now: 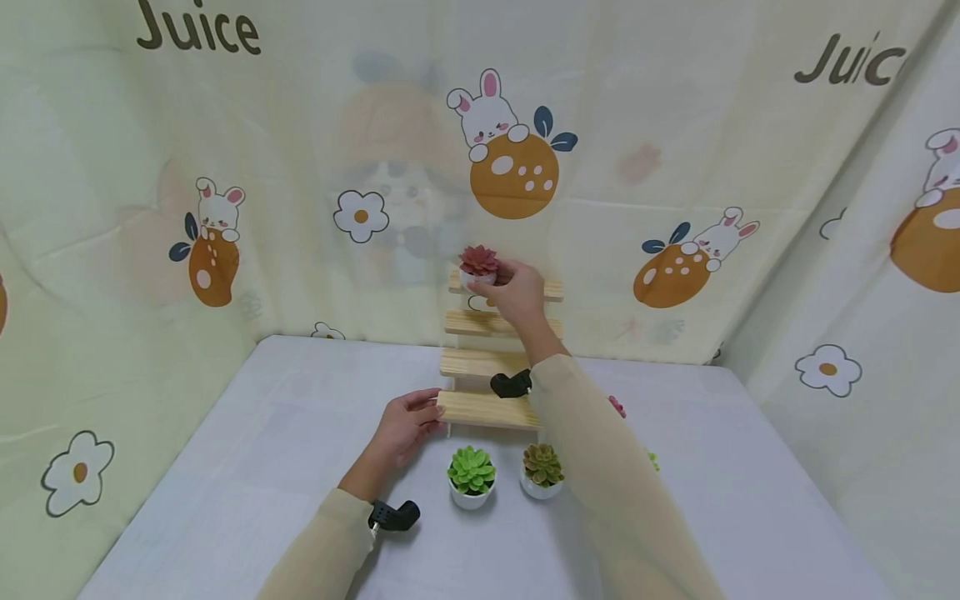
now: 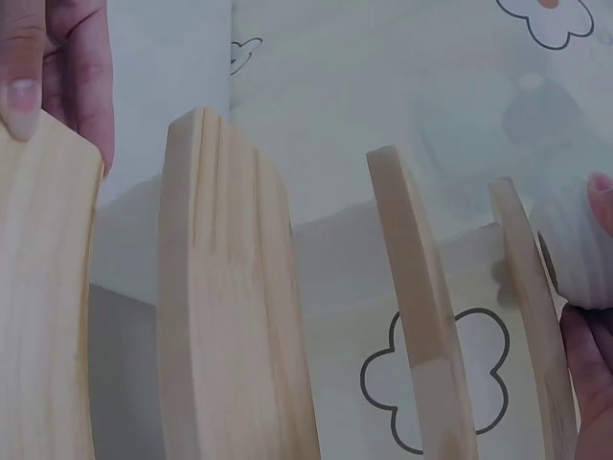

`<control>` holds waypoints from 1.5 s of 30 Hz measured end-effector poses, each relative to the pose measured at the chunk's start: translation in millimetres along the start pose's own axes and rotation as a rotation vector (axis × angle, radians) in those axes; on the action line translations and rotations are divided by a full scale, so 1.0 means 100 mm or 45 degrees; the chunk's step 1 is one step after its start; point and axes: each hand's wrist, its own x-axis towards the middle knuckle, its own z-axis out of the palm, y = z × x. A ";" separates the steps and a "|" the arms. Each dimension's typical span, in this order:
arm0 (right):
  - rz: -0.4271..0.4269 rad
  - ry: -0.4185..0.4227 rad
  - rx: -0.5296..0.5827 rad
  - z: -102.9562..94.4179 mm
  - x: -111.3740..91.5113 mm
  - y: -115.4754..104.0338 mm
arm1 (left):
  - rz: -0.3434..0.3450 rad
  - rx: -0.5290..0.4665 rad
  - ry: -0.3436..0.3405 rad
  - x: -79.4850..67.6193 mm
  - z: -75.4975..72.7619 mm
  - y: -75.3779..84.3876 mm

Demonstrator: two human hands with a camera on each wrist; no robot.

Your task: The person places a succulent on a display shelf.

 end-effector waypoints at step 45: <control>0.072 0.008 -0.028 -0.05 -0.03 -0.01 | -0.025 -0.001 0.000 -0.02 0.01 0.02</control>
